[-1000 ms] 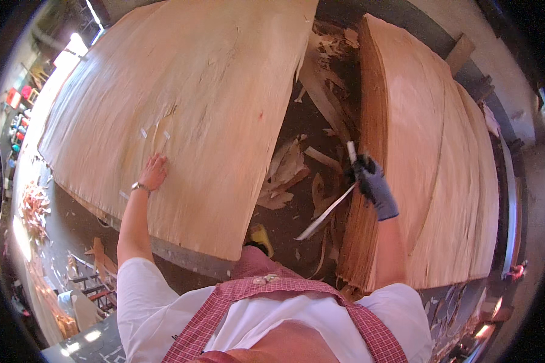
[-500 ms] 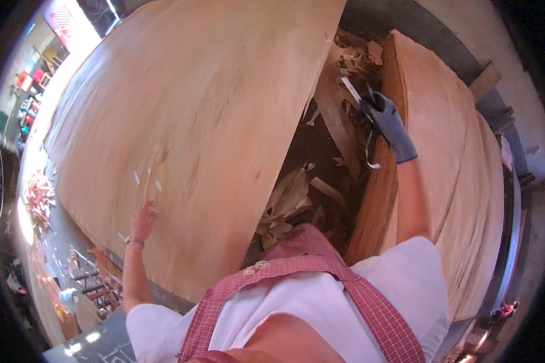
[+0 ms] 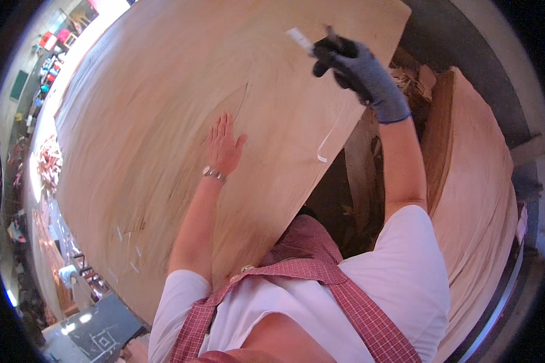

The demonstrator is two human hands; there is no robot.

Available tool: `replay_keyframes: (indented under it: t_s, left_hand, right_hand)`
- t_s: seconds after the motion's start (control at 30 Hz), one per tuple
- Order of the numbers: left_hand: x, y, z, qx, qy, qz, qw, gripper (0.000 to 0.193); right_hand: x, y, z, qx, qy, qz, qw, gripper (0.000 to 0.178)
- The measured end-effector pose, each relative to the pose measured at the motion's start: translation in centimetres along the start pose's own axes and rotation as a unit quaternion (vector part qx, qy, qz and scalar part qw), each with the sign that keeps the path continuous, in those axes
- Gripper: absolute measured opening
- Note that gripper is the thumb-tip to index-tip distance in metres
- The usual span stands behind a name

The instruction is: The person applies adhesive tape to cracks in large wood veneer sheets and lifts them to organize a stack on a metal table.

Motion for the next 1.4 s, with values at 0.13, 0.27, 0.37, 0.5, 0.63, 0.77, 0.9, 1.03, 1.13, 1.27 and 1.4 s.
replay_keyframes:
  t_s: [0.13, 0.27, 0.37, 0.5, 0.63, 0.77, 0.9, 1.03, 1.13, 1.27, 1.4]
  left_hand:
    - [7.0, 0.1, 4.0, 0.04, 0.029, -0.055, 0.997, 0.073]
    - [9.0, -0.2, 5.8, 0.078, 0.031, -0.089, 0.992, 0.075]
    - [9.7, 0.3, 6.0, 0.083, 0.027, -0.092, 0.992, 0.075]
    - [10.1, 0.2, 5.8, 0.067, 0.034, -0.085, 0.994, 0.079]
    - [10.9, 0.2, 5.4, 0.052, 0.024, -0.087, 0.995, 0.075]
    - [12.8, 0.6, 4.7, 0.068, -0.054, -0.084, 0.993, 0.069]
    - [14.3, 0.8, 4.1, 0.075, -0.089, -0.054, 0.992, 0.064]
    - [12.7, -0.5, 2.8, 0.029, 0.002, -0.02, 0.999, 0.052]
    - [9.5, -3.1, 1.0, -0.031, 0.084, -0.057, 0.994, 0.039]
    - [-1.6, -7.6, -4.8, 0.024, 0.182, -0.276, 0.944, 0.028]
    - [-6.5, -8.2, -7.4, 0.1, 0.212, -0.229, 0.945, 0.029]
  right_hand:
    - [8.3, 7.8, 5.9, 0.097, -0.123, 0.066, 0.985, 0.031]
    - [12.5, 15.4, 12.1, 0.14, -0.201, 0.147, 0.958, 0.027]
    - [14.0, 18.5, 16.8, 0.139, -0.251, 0.172, 0.943, 0.026]
    - [15.2, 19.7, 21.5, 0.131, -0.291, 0.181, 0.93, 0.029]
    - [15.7, 21.8, 24.2, 0.128, -0.277, 0.235, 0.923, 0.026]
    - [15.4, 21.1, 23.8, 0.086, -0.277, 0.254, 0.922, 0.025]
    - [17.8, 22.2, 23.3, -0.236, -0.194, -0.015, 0.952, 0.026]
    - [19.0, 14.1, 19.8, -0.116, -0.217, 0.021, 0.969, 0.033]
    - [15.4, 10.2, 23.4, 0.087, -0.338, 0.083, 0.934, 0.029]
    - [10.3, 10.7, 32.0, 0.125, -0.364, 0.118, 0.915, 0.024]
    - [7.8, 8.7, 37.8, 0.123, -0.385, 0.165, 0.9, 0.026]
Point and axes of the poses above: each hand's wrist, its own x-axis towards the middle knuckle, its own z-axis out of the palm, y = z × x, the point moved 9 cm from there along x, towards the middle knuckle, and after that the axes turned 13 degrees about -x, right-handed, at the moved point
